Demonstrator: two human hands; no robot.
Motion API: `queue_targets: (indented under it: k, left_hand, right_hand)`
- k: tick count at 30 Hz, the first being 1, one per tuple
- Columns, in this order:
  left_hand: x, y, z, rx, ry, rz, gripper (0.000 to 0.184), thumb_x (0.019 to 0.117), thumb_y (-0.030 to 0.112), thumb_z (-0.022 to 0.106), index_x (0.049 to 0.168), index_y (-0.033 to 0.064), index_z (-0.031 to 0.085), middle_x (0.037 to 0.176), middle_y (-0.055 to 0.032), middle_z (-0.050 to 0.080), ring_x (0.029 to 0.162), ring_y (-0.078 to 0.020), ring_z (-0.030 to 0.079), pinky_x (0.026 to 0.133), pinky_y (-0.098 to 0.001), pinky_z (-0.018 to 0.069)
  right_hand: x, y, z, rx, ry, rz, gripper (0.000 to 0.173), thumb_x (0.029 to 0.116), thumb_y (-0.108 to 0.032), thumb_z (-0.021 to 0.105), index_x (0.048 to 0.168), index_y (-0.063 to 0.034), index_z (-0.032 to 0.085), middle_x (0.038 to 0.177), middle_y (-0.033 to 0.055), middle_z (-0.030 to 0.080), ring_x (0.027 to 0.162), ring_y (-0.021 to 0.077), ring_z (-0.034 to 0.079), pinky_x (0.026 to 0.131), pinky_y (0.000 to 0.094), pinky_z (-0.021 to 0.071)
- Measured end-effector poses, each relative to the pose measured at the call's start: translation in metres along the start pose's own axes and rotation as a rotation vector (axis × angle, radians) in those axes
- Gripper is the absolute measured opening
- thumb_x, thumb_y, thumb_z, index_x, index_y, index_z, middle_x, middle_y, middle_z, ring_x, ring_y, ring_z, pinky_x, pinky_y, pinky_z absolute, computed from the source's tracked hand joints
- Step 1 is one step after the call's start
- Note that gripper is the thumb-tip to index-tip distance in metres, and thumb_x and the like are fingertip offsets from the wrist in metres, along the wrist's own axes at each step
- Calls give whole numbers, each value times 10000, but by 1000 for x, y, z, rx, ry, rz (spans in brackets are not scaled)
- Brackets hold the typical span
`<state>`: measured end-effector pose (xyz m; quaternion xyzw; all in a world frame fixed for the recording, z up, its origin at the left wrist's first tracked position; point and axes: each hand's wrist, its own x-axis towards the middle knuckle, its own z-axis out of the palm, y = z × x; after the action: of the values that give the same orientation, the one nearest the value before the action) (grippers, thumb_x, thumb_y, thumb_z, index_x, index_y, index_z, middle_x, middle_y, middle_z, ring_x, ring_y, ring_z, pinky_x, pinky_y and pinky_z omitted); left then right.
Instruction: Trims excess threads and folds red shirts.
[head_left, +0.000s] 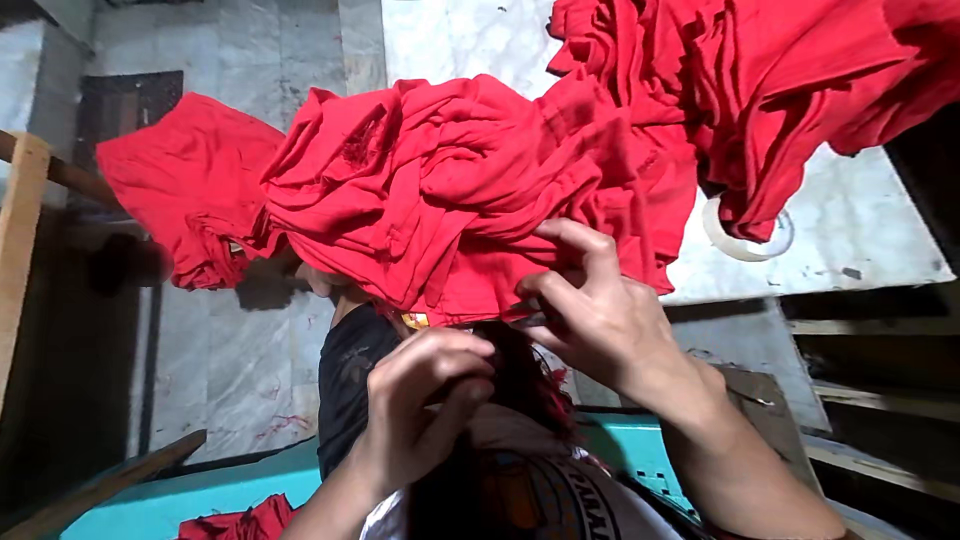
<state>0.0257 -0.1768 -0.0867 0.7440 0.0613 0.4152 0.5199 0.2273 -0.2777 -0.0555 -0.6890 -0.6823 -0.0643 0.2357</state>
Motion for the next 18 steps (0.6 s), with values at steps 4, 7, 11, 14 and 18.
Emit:
queue_targets:
  k: [4,7,11,14,18]
  left_hand:
    - [14,-12,12,253,54,0,253,1012,219,600,992,-4,719,1035,-98,726,1013,-76,675,890,-205,546]
    - [25,-21,27,510,46,5,211,921,201,686,990,20,769,1036,-114,738,975,-162,700,811,-279,567]
    - [31,-35,21,699,183,-44,146,850,75,625,886,31,760,941,-113,717,859,-194,686,708,-318,549]
    - [33,-26,19,99,288,-146,170,844,-45,646,962,8,756,963,-22,722,900,-33,674,800,-169,558]
    - [40,-12,15,-804,335,-433,270,1010,89,577,1216,176,729,1092,29,754,950,-60,720,862,-263,599]
  right_hand:
    - [-2,7,-8,121,41,-52,167,897,-109,624,739,-56,629,1335,214,633,642,167,627,487,306,455]
    - [-2,8,-17,308,76,-3,232,981,-160,583,791,-48,653,1288,167,645,931,85,644,733,196,511]
    - [3,17,-36,422,178,112,244,1004,-129,525,788,-27,578,1202,86,641,1046,-40,585,868,98,472]
    - [10,15,-25,288,219,209,196,969,-84,537,798,-5,590,1158,125,651,908,1,599,758,123,481]
    - [22,7,11,11,203,304,106,896,-55,664,873,42,626,1212,274,592,653,320,639,470,446,477]
